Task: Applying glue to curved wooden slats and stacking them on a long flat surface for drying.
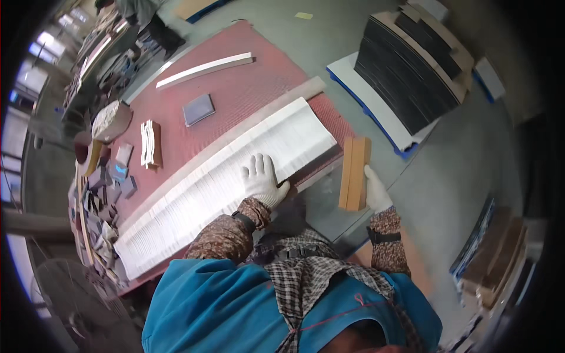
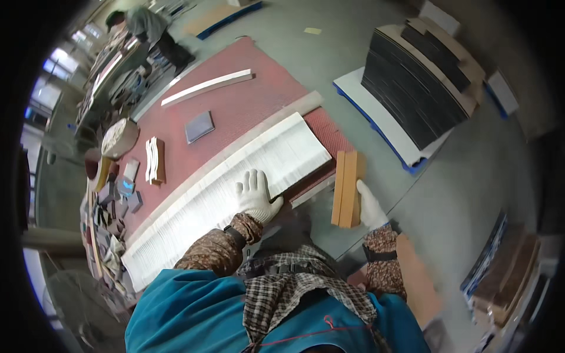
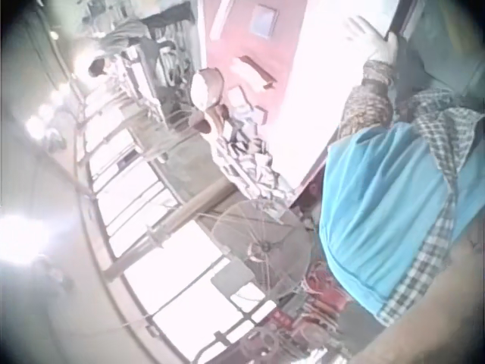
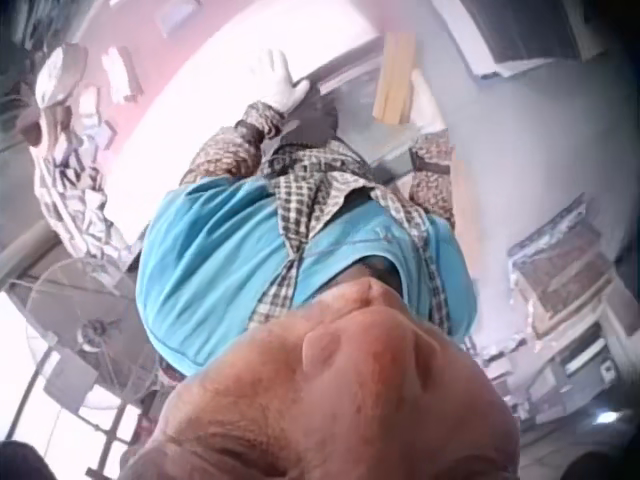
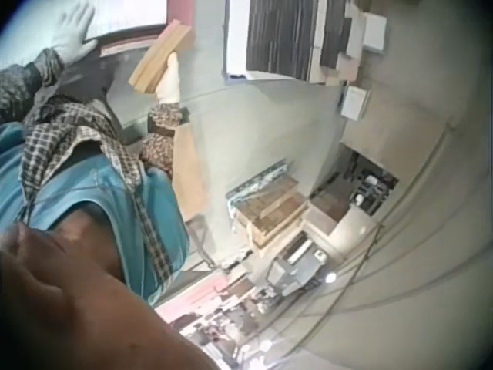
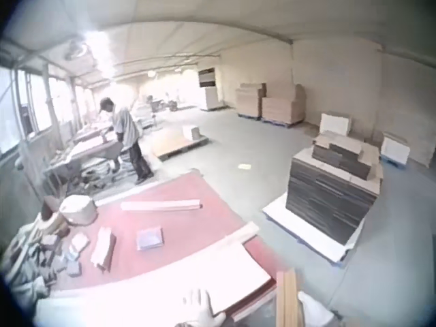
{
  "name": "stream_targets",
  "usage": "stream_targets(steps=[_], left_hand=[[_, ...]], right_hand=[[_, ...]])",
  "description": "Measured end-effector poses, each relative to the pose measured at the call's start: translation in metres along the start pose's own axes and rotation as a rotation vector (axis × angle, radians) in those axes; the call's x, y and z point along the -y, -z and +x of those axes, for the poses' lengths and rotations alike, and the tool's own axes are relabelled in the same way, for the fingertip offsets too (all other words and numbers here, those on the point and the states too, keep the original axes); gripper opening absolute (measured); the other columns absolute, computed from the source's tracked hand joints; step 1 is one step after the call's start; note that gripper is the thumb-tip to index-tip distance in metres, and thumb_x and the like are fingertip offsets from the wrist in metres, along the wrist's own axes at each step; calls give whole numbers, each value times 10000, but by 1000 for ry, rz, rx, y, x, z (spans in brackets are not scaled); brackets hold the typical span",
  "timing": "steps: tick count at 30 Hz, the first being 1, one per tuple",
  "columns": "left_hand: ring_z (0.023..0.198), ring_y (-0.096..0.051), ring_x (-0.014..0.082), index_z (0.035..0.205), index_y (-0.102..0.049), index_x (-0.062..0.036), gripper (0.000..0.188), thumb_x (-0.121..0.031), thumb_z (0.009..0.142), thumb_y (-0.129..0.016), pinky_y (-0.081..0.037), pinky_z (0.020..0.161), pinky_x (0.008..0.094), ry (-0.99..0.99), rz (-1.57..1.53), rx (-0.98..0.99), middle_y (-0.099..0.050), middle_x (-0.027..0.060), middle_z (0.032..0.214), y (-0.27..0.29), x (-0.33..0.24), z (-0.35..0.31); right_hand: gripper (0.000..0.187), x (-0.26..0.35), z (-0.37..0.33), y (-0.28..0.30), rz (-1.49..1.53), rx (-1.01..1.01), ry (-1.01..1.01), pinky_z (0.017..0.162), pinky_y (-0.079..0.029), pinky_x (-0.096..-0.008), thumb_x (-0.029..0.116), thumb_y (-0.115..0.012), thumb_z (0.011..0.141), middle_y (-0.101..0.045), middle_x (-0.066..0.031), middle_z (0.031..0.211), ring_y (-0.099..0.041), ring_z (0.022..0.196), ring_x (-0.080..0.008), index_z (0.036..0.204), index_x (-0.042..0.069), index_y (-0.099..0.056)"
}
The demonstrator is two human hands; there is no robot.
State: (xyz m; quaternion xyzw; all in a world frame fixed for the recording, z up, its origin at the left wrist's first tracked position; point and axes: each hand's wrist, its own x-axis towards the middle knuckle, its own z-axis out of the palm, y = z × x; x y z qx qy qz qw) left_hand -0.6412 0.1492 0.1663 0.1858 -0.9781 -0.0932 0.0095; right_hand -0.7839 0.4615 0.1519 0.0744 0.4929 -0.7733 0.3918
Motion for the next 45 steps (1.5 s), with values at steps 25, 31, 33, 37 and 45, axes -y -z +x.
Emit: stream_targets(steps=[25, 31, 33, 37, 45], left_hand=[[1543, -360, 428, 1565, -431, 8, 1092, -524, 704, -839, -270, 1251, 619, 127, -12, 49, -423, 243, 1627, 5, -9, -2], [1540, -367, 422, 1563, -436, 7, 1092, -531, 705, -843, -270, 1255, 614, 130, -27, 47, -434, 236, 1621, 7, -8, -1], [1538, -371, 422, 1560, -442, 7, 1085, -532, 708, -842, -268, 1257, 613, 127, -33, 40, -440, 234, 1617, 8, -8, -1], [1536, -374, 419, 1553, -455, 7, 1064, -528, 717, -836, -261, 1261, 609, 135, -46, 43, -450, 234, 1609, 8, -8, -1], [1537, -369, 418, 1552, -461, 3, 1066, -544, 711, -823, -260, 1259, 610, 134, -28, 30, -452, 233, 1605, 4, -6, 0]], right_hand=[[973, 106, 183, -67, -1921, 42, 218, 1055, -520, -525, 496, -686, 932, -560, -257, 1406, -620, 1252, -436, 1658, 10, -257], [978, 110, 189, -83, -1883, 108, 235, 1094, -498, -529, 491, -692, 935, -531, -253, 1454, -589, 1310, -437, 1666, 17, -248], [976, 107, 193, -81, -1863, 115, 234, 1118, -484, -516, 485, -694, 939, -508, -263, 1486, -567, 1337, -440, 1665, 3, -255], [967, 104, 195, -65, -1780, 203, 329, 1179, -437, -477, 461, -699, 943, -453, -280, 1563, -511, 1410, -426, 1657, -32, -272], [1113, 127, 172, -22, -1597, 477, 145, 1248, -375, -448, 384, -859, 811, -409, -260, 1623, -415, 1513, -384, 1658, -34, -269]])
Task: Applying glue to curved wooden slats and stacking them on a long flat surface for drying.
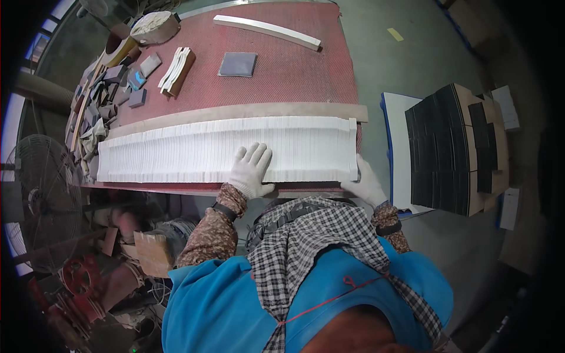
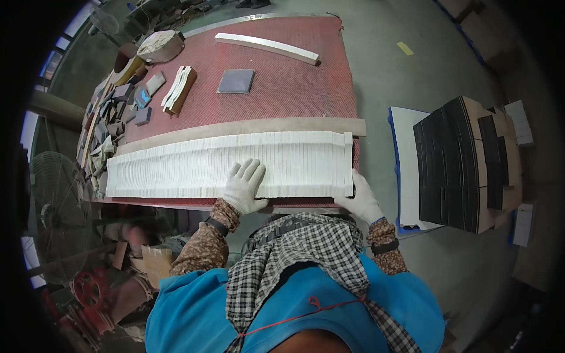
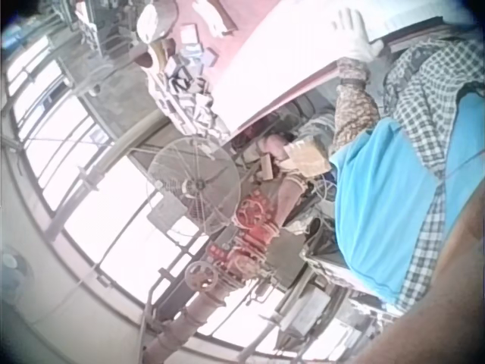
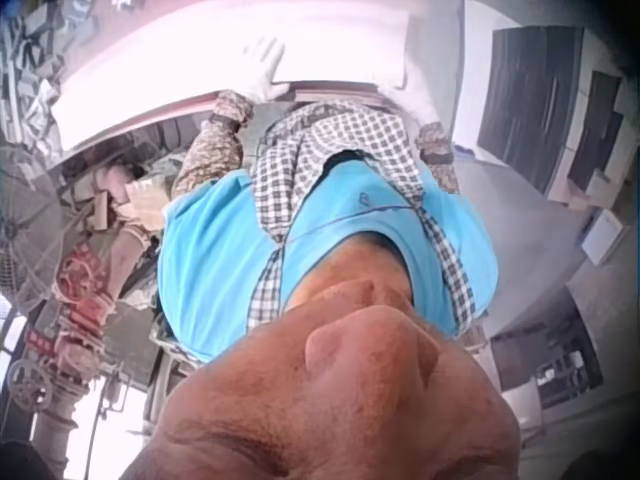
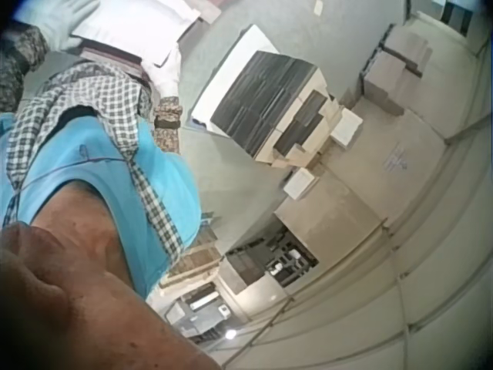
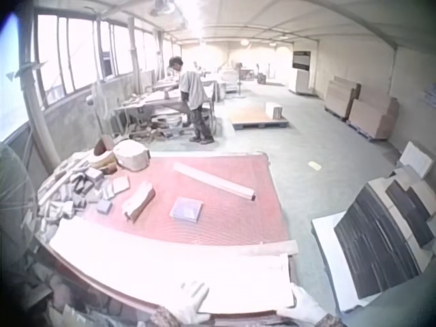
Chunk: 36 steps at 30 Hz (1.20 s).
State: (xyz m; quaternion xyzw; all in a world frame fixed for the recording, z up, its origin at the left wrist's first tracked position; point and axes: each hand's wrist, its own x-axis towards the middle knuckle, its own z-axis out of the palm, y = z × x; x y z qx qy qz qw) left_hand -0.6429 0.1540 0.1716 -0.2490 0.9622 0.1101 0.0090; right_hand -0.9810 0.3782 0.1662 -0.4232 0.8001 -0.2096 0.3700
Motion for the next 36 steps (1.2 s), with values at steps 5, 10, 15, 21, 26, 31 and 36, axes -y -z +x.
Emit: stream_targets(steps=[5, 10, 15, 21, 26, 31, 36], left_hand=[[1534, -372, 421, 1552, -460, 1, 1069, -540, 705, -823, -260, 1257, 614, 7, 14, 4, -450, 232, 1608, 1, -1, 0], [1535, -382, 398, 1533, -470, -11, 1045, -563, 717, -819, -275, 1245, 602, 0, 18, -2, -466, 230, 1595, 2, -1, 1], [1522, -399, 401, 1529, -476, -14, 1040, -555, 709, -819, -283, 1239, 602, -1, 18, -20, -474, 231, 1587, 1, 0, 1], [1528, -391, 399, 1535, -472, -18, 1025, -544, 722, -809, -280, 1243, 600, -3, 14, -16, -472, 223, 1592, 2, 0, 2], [1537, -375, 397, 1544, -463, -17, 1028, -540, 729, -807, -274, 1249, 595, 1, 34, -18, -462, 221, 1600, 1, 0, 2], [1539, -368, 399, 1548, -456, -17, 1028, -531, 728, -803, -264, 1254, 600, 15, 27, -10, -449, 216, 1609, 0, 0, 2], [1539, -369, 402, 1550, -455, -23, 1019, -528, 732, -793, -256, 1261, 606, 13, 15, -20, -449, 219, 1608, 0, 0, 2]], right_hand=[[1266, -9, -6, -8, -277, -48, 76, 1242, -394, -440, 394, -951, 694, -440, -242, 1577, -452, 1462, -389, 1670, 4, -244], [1191, -7, 14, -7, -298, -74, 119, 1160, -471, -442, 420, -983, 633, -523, -202, 1425, -522, 1352, -373, 1588, 51, -373], [1144, -2, 27, -6, -335, -69, 135, 1116, -502, -436, 440, -990, 602, -556, -187, 1377, -540, 1325, -365, 1533, 70, -436], [1093, -10, 9, 5, -250, -78, 132, 1119, -495, -440, 401, -974, 633, -583, -192, 1358, -548, 1326, -378, 1532, 48, -464], [1115, -11, 19, 21, -228, 52, 219, 1132, -487, -417, 399, -962, 661, -574, -193, 1372, -548, 1341, -359, 1572, 21, -440], [1230, -5, 12, 14, -266, 12, 119, 1128, -485, -410, 448, -958, 663, -554, -200, 1406, -545, 1348, -358, 1619, -29, -349], [1327, -1, 3, -23, -362, -155, -29, 1114, -491, -452, 481, -971, 652, -553, -229, 1389, -547, 1329, -395, 1648, -34, -261]])
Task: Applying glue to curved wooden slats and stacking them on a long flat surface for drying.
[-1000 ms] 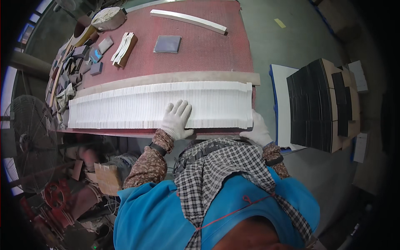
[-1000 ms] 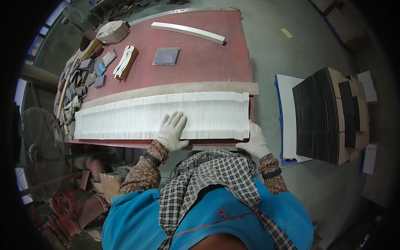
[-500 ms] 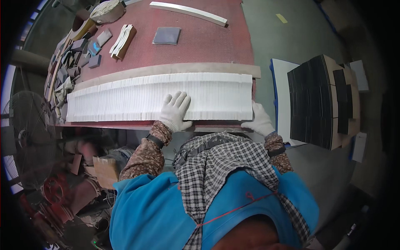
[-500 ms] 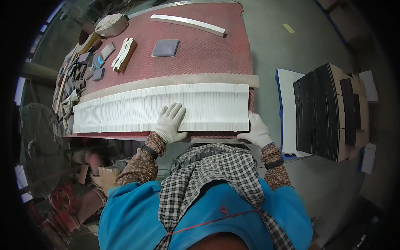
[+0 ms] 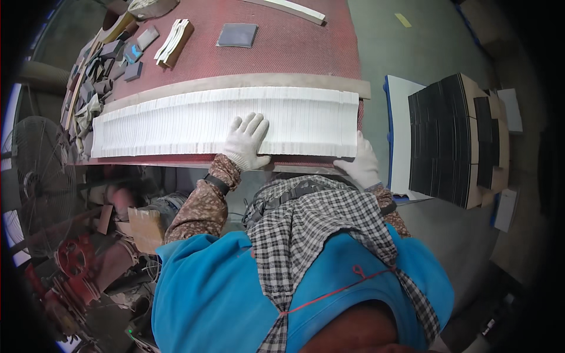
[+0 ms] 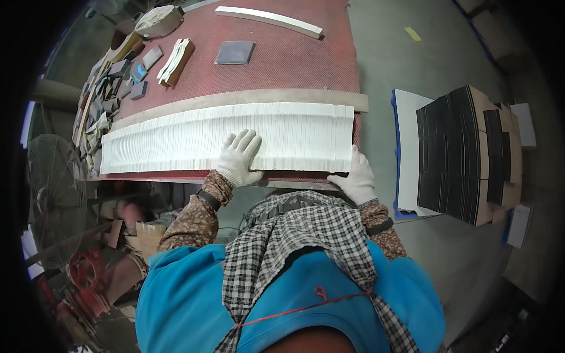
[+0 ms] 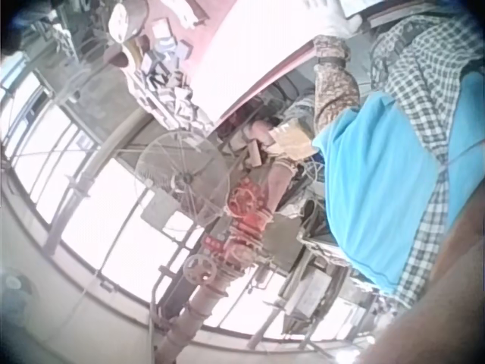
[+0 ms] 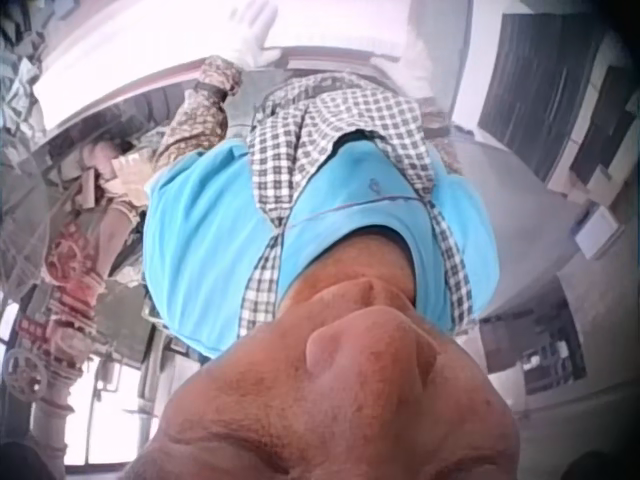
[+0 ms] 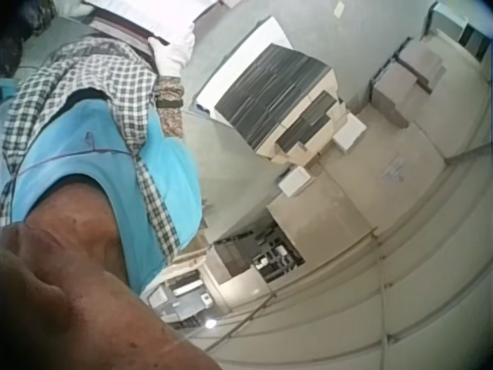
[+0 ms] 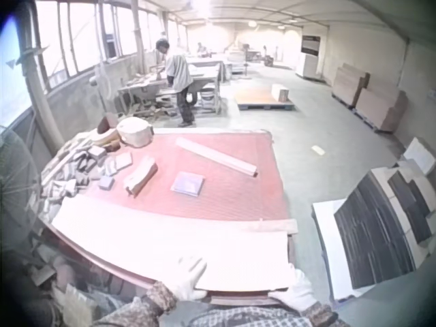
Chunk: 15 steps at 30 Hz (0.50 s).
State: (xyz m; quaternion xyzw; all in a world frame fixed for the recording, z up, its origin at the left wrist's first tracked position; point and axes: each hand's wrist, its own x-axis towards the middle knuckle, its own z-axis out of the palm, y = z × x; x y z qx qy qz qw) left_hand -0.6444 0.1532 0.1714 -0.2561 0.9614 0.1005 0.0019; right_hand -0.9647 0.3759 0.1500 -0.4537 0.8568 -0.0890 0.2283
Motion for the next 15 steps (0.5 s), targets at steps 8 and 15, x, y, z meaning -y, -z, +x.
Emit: stream_targets(steps=[8, 15], left_hand=[[1542, -368, 404, 1553, -445, -23, 1026, -521, 729, -799, -274, 1258, 601, -1, 5, 9, -446, 220, 1610, 1, 0, 1], [1539, -363, 420, 1560, -437, -21, 1043, -487, 707, -814, -267, 1264, 607, 12, -51, 1, -443, 233, 1603, 4, -1, 2]], right_hand=[[1327, 4, 7, -18, 50, -115, -51, 1065, -520, -465, 429, -991, 644, -560, -224, 1383, -590, 1265, -397, 1647, -43, -260], [1019, -16, 4, -6, 309, -35, 67, 1076, -514, -438, 260, -957, 705, -601, -202, 1323, -610, 1243, -396, 1571, 63, -456]])
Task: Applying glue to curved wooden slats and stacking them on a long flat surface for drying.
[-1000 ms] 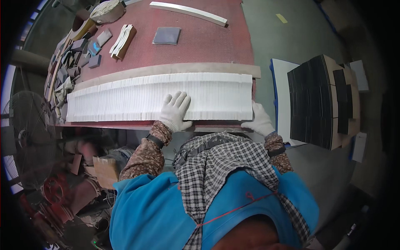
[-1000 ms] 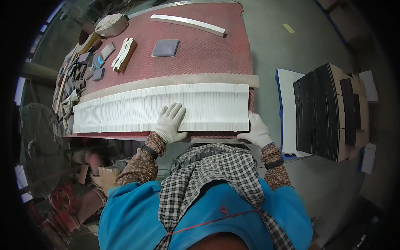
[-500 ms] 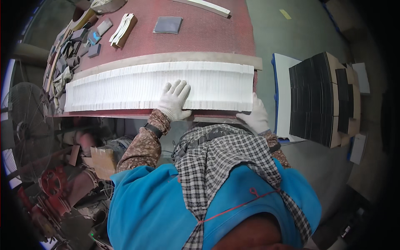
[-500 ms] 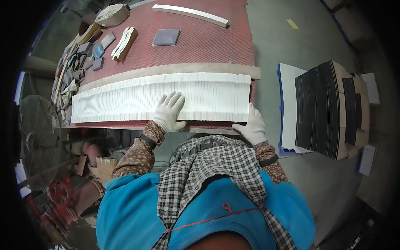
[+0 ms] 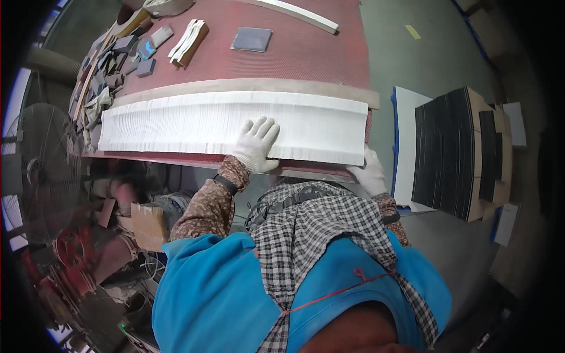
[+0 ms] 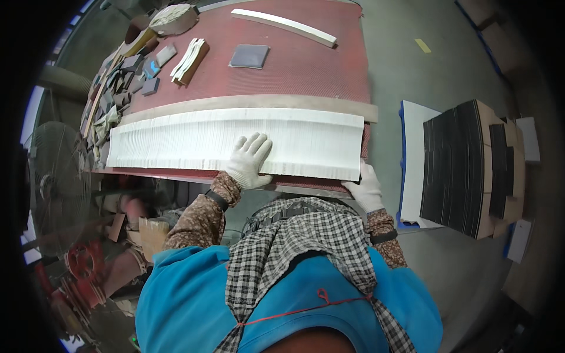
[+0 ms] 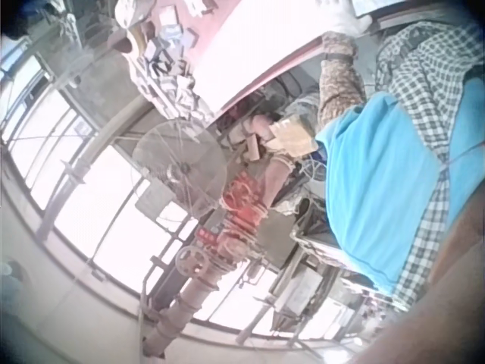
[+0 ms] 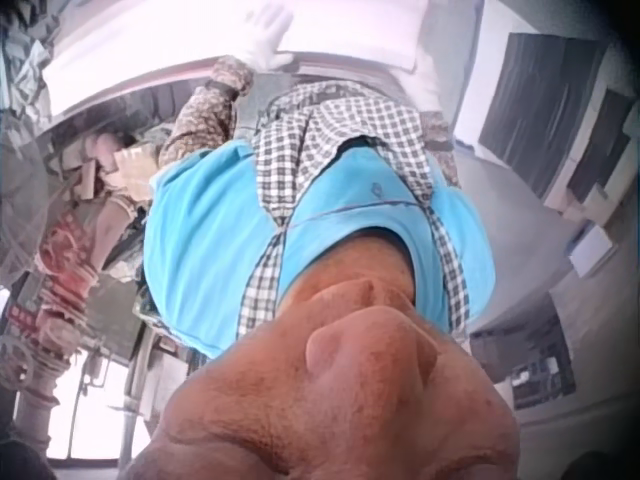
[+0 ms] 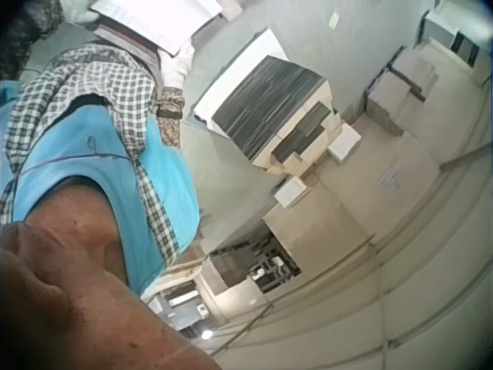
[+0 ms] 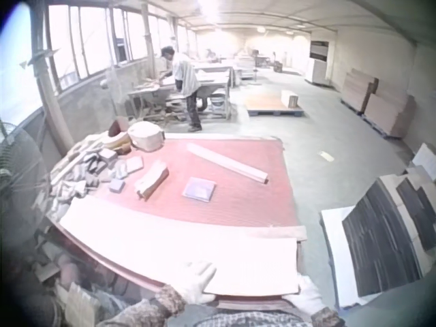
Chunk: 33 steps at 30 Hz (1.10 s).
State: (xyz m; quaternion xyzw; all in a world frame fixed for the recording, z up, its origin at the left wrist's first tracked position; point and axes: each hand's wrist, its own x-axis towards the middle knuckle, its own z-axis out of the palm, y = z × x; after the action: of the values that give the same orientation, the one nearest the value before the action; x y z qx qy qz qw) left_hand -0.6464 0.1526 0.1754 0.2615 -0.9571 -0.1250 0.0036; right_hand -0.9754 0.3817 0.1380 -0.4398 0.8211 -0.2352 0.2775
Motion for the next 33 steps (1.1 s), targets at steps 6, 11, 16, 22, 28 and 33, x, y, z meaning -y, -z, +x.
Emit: stream_targets(steps=[6, 11, 16, 22, 28, 33], left_hand=[[1551, -348, 421, 1570, -424, -18, 1039, -505, 732, -801, -249, 1275, 614, 15, -6, 32, -436, 238, 1609, 0, 0, 1], [1566, -329, 413, 1560, -450, -19, 998, -498, 752, -788, -245, 1276, 632, -6, -32, 29, -413, 243, 1623, -4, 5, -2], [1529, -376, 404, 1509, -497, 4, 1004, -493, 693, -805, -288, 1234, 638, -81, -105, -66, -461, 239, 1577, -7, 6, -5], [1429, -474, 368, 1391, -577, 11, 985, -519, 599, -825, -366, 1129, 580, -130, -30, -206, -551, 207, 1488, -9, 7, -2], [1447, -462, 353, 1401, -565, -5, 1002, -508, 581, -844, -374, 1131, 561, -111, -20, -212, -539, 192, 1503, -12, 6, -3], [1443, -473, 365, 1390, -581, -11, 1033, -529, 541, -860, -378, 1114, 582, -118, -44, -272, -552, 195, 1495, -15, 7, -2]], right_hand=[[886, 7, 5, 18, -44, 78, 18, 1079, -512, -428, 233, -944, 715, -611, -184, 1308, -615, 1251, -382, 1490, 76, -545], [841, 4, 0, 8, 104, -20, 76, 1060, -521, -445, 248, -947, 720, -624, -187, 1307, -632, 1228, -382, 1440, 34, -568], [871, -14, 11, 0, 118, 40, 13, 1051, -508, -462, 150, -959, 702, -625, -204, 1298, -634, 1228, -371, 1455, 16, -541], [907, -16, 14, 4, -95, 17, 34, 1079, -494, -482, 149, -944, 718, -592, -240, 1330, -600, 1262, -429, 1499, 8, -502], [944, -29, 26, 3, -87, 67, 25, 1096, -488, -491, 90, -939, 706, -569, -258, 1341, -590, 1258, -449, 1528, 14, -480], [1041, -52, 36, 0, -101, 82, 100, 1089, -496, -496, 139, -978, 654, -563, -255, 1326, -578, 1261, -446, 1540, -3, -450]])
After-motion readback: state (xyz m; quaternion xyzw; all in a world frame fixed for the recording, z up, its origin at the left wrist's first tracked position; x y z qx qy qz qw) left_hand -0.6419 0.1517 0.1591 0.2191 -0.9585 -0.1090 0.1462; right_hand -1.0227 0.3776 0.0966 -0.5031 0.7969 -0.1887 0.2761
